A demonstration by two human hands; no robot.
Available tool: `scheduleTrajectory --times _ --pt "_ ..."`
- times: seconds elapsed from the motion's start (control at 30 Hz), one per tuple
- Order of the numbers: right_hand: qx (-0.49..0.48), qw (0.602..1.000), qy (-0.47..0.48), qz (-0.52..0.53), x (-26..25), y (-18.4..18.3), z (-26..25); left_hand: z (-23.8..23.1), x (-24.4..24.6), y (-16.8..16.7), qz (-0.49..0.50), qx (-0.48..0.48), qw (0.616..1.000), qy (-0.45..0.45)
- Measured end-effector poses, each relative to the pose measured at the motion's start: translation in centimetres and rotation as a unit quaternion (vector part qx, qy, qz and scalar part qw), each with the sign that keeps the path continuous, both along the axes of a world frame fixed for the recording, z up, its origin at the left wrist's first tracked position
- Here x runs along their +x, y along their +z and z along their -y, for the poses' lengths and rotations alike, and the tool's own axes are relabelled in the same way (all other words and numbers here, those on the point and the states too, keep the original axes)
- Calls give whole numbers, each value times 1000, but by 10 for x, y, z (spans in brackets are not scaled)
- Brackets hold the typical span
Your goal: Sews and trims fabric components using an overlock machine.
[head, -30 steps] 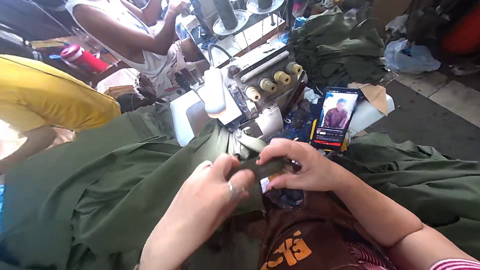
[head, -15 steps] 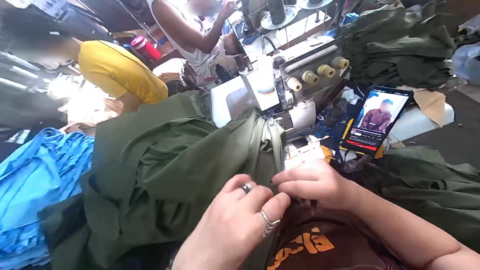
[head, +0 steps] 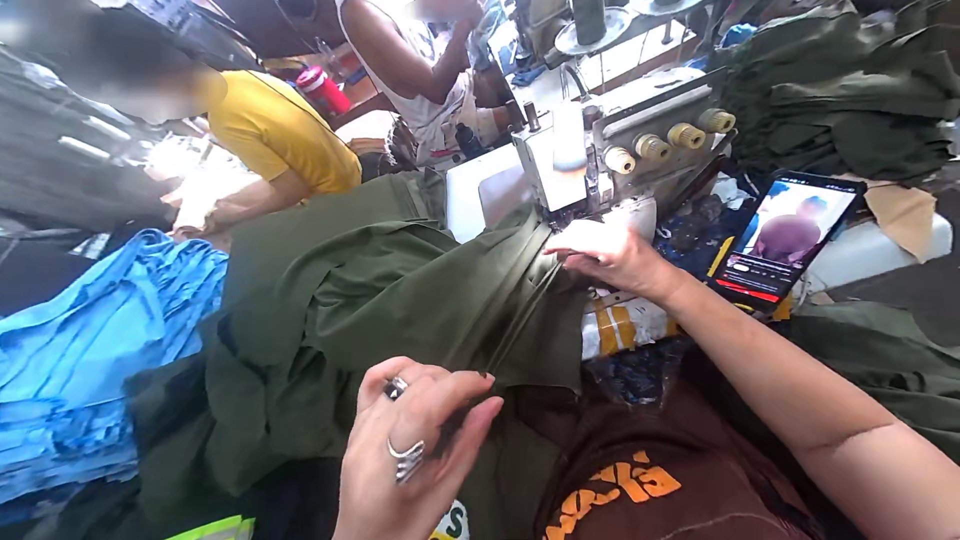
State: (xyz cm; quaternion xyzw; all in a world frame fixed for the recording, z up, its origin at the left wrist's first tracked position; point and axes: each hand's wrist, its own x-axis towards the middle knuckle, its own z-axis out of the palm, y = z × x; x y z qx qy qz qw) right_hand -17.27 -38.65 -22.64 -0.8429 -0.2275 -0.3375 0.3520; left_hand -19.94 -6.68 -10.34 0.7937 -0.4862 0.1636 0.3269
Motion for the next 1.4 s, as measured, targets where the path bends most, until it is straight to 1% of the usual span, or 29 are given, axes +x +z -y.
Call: scheduleTrajectory --times 0.07,0.13,0.17,0.23,0.27,0.33,0.43,0.47,0.53,0.6,0.63,0.7,0.77,0.8,0.83,0.87,0.9,0.93,0.97,1.0,1.03,1.07,1.13,1.2,1.27,1.33,1.4 --pt "-15 1000 25 3 -14 7 -8 12 -6 4 -24 -23 998 -48" --pt "-8 997 72 -14 -42 18 -22 28 -10 3 -41 -27 994 -97" --pt "5 994 104 -21 -60 24 -29 36 -10 1 -42 -19 992 -115" --pt "31 989 145 -22 -98 33 -40 49 -2 -6 -20 35 991 -128" --pt "36 988 149 -21 -115 35 -42 54 3 -11 -3 66 989 -134" --pt "25 991 123 -37 -138 35 -37 64 10 -21 7 106 980 -167" --pt "26 995 58 -82 -155 28 -24 83 2 -26 -13 105 962 -253" --pt "30 994 55 -87 -160 28 -21 90 -3 -26 -17 100 954 -281" --pt "51 992 78 -81 -168 33 -19 101 -3 -25 -41 89 941 -324" --pt "86 986 109 -87 -173 40 -17 106 14 -24 -58 107 934 -336" --pt "99 985 110 -93 -175 41 -16 107 26 -26 -44 122 935 -331" --pt "108 986 70 -109 -175 36 -14 108 36 -25 -15 128 939 -320" --pt "112 985 42 -124 -174 32 -14 110 28 -15 -17 102 942 -320" --pt "122 984 53 -119 -174 33 -14 111 25 -12 -31 82 946 -313" --pt "132 983 73 -109 -175 36 -15 112 24 -14 -36 61 955 -287" --pt "141 981 95 -99 -176 40 -16 113 29 -22 -20 42 969 -242" --pt "150 978 113 -92 -177 45 -17 115 37 -35 27 43 981 -185" --pt "156 976 124 -87 -177 50 -17 117 48 -53 97 75 984 -127" --pt "154 976 126 -85 -177 54 -17 115 60 -73 175 138 972 -77" --pt "147 978 123 -84 -175 58 -18 110 69 -90 236 216 946 -42" --pt "137 980 119 -86 -172 61 -18 103 74 -100 280 280 918 -21" --pt "124 982 113 -91 -167 63 -18 95 73 -101 289 311 905 -20" --pt "100 984 96 -115 -153 68 -22 82 57 -77 222 313 919 -94" --pt "86 983 92 -137 -129 71 -31 73 19 -42 148 297 925 -182" --pt "56 982 89 -160 -99 71 -43 69 -13 -16 158 284 918 -229" --pt "20 969 111 -219 -73 69 -53 65 -24 -1 200 276 917 -209" --pt "15 947 145 -288 -61 73 -58 58 -19 11 217 257 927 -167"
